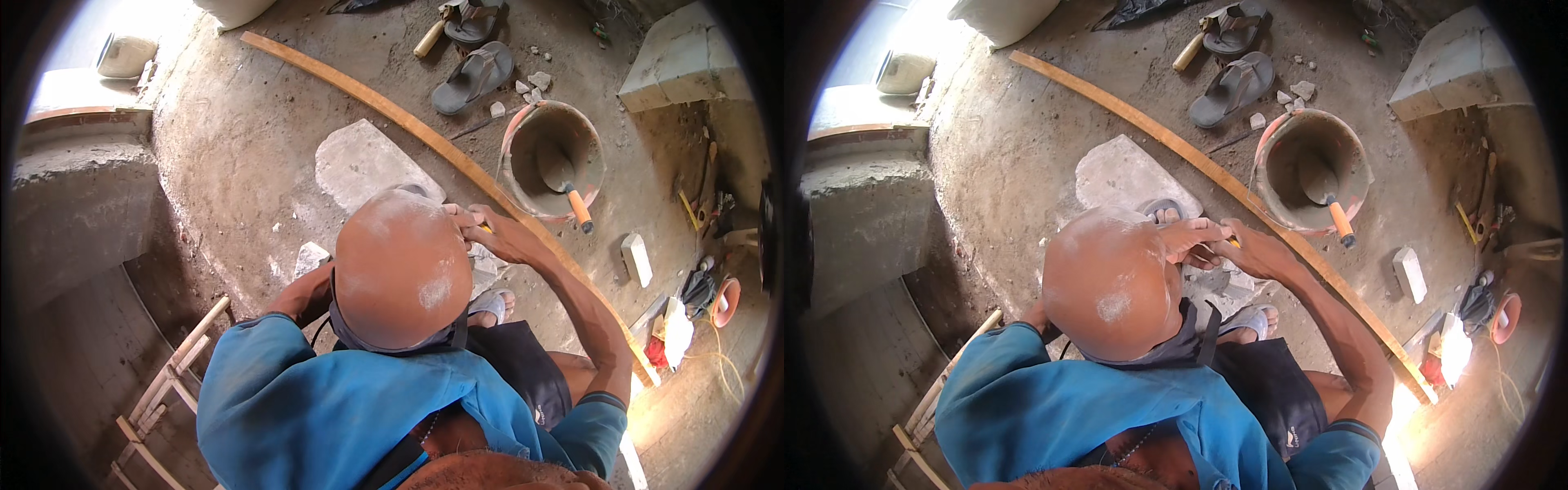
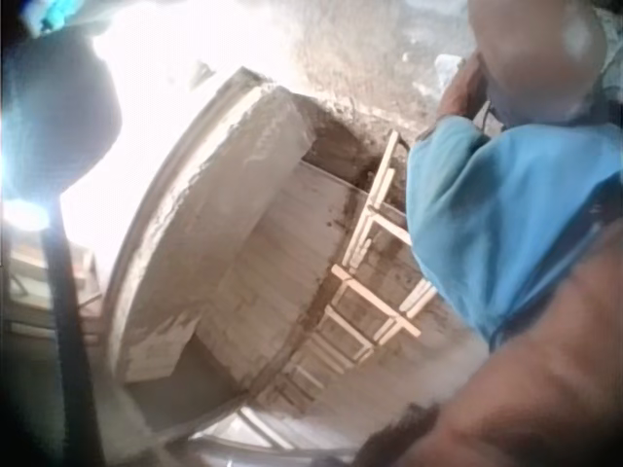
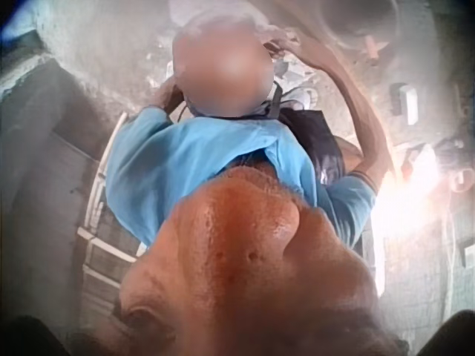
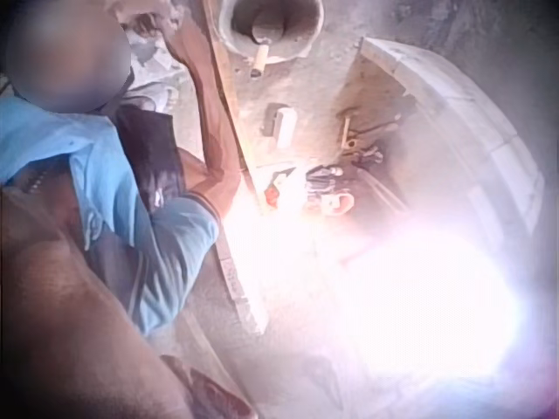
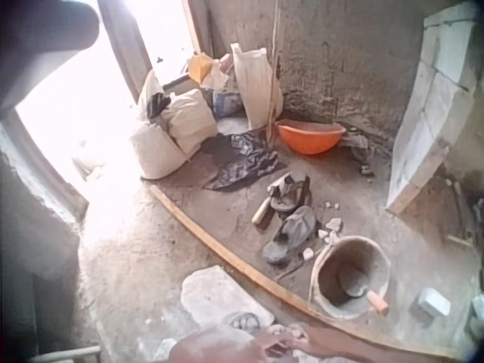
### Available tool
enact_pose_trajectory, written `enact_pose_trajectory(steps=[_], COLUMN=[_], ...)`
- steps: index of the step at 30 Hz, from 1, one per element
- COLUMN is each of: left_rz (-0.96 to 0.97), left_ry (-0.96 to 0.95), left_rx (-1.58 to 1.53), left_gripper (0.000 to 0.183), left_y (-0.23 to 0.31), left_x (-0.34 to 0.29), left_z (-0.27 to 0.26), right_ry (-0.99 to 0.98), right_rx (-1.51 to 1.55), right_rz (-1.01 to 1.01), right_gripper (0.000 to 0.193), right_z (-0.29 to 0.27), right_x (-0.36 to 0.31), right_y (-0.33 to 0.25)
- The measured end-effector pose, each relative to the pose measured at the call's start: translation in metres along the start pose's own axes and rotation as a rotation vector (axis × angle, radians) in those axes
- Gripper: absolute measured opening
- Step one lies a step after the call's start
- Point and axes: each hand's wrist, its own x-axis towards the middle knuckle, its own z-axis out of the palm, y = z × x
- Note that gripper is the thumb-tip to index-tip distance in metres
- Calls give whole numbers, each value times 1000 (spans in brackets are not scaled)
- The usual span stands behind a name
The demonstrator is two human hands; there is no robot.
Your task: The person measures a long wooden plank with a tape measure and marks it with a pencil. They then pick up a hand saw and cut the plank along the marked line while sitting on the floor.
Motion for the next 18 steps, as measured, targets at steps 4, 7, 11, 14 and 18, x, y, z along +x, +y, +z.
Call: enact_pose_trajectory(steps=[4,7,11,14,18], left_rz=[375,465,645,910,1019], left_ry=[155,149,951,946,877], left_rx=[281,239,1140,-293,-752], left_gripper=[40,26,39,32,34], left_y=[-52,58,154,205,236], left_x=[28,-24,-100,-159,-91], left_z=[-99,-151,-323,-458,-447], right_ry=[-203,-220,-361,-376,-263], right_rx=[128,263,404,455,521], right_rz=[-27,182,426,407,428], right_gripper=[73,68,38,29,28], right_z=[-28,-57,-77,-66,-67], right_x=[-37,-115,-200,-222,-225], right_y=[-10,51,117,179,146])
